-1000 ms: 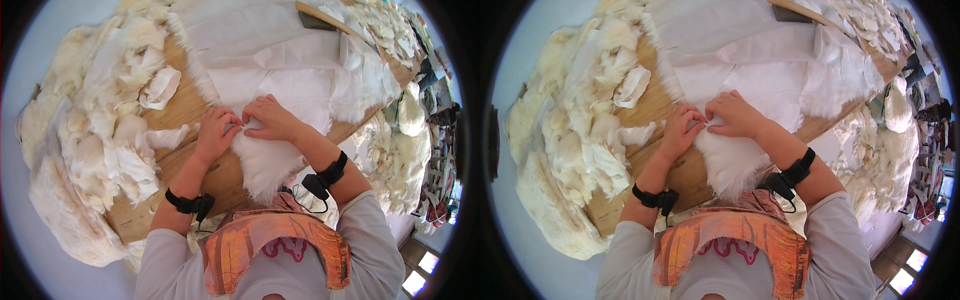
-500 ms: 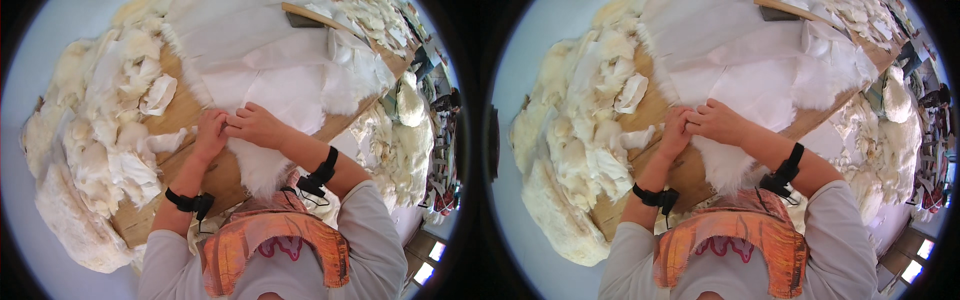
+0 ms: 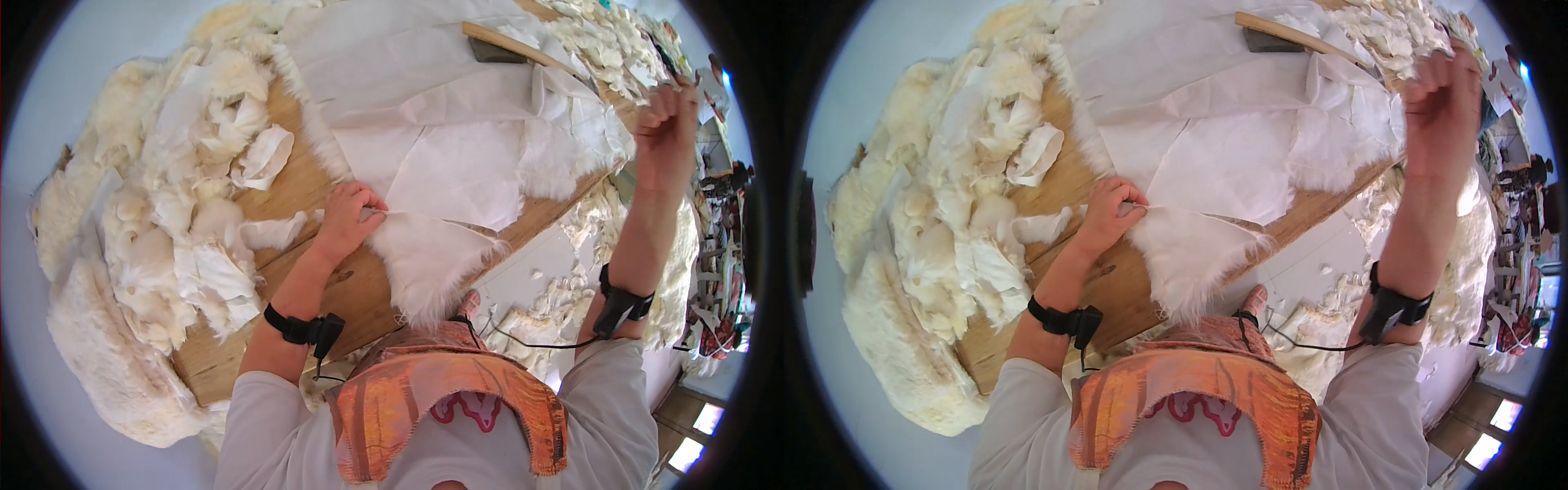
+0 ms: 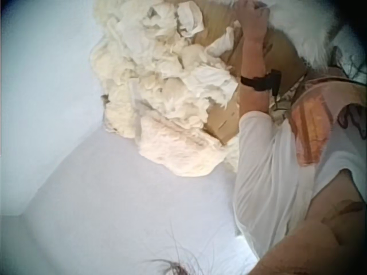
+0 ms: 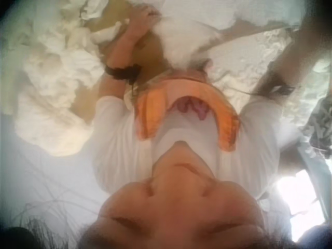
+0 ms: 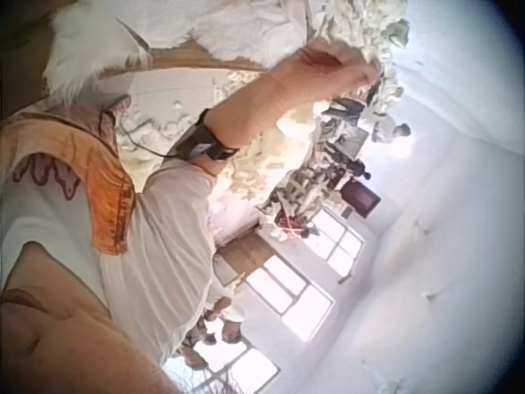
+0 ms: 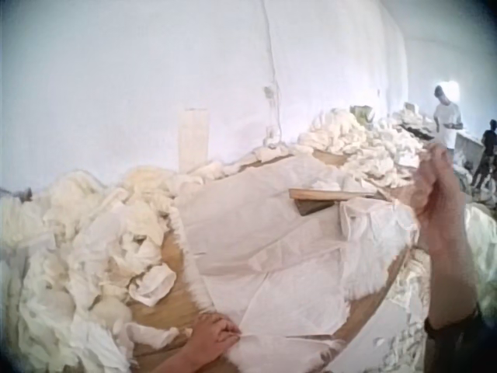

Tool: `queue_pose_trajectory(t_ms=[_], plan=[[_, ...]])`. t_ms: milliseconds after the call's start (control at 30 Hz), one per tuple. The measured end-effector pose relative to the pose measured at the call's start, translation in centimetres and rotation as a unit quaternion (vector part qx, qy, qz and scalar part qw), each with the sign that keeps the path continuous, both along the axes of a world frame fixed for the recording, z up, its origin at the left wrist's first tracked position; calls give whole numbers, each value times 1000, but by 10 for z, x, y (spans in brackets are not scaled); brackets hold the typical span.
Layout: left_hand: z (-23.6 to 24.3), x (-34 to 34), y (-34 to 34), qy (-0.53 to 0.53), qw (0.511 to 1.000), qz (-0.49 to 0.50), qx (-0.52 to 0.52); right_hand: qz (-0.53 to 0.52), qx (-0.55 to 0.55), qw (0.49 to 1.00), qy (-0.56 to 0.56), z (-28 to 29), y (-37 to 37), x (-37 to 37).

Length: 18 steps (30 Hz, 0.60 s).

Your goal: The recorder is hand-sewing and preparing pieces of white fur material on a workshop table.

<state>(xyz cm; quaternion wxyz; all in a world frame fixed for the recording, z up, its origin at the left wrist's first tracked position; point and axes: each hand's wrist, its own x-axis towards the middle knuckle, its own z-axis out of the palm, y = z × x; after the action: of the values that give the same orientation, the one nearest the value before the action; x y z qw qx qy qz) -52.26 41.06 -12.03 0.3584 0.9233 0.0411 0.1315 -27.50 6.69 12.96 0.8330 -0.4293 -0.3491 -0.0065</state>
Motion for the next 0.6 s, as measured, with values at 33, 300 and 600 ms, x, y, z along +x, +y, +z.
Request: queue_pose_trajectory(t_ms=[33,300,600], plan=[[1,-1,-1,3,1000,2,3,8,14,1000,-7,6,-17,14],[6,-5,0,28,999,11,-22,-249,47,965,-62,48,-158,150],[9,-6,-2,22,1000,12,-15,-291,-348,886,-95,-97,-16,94]])
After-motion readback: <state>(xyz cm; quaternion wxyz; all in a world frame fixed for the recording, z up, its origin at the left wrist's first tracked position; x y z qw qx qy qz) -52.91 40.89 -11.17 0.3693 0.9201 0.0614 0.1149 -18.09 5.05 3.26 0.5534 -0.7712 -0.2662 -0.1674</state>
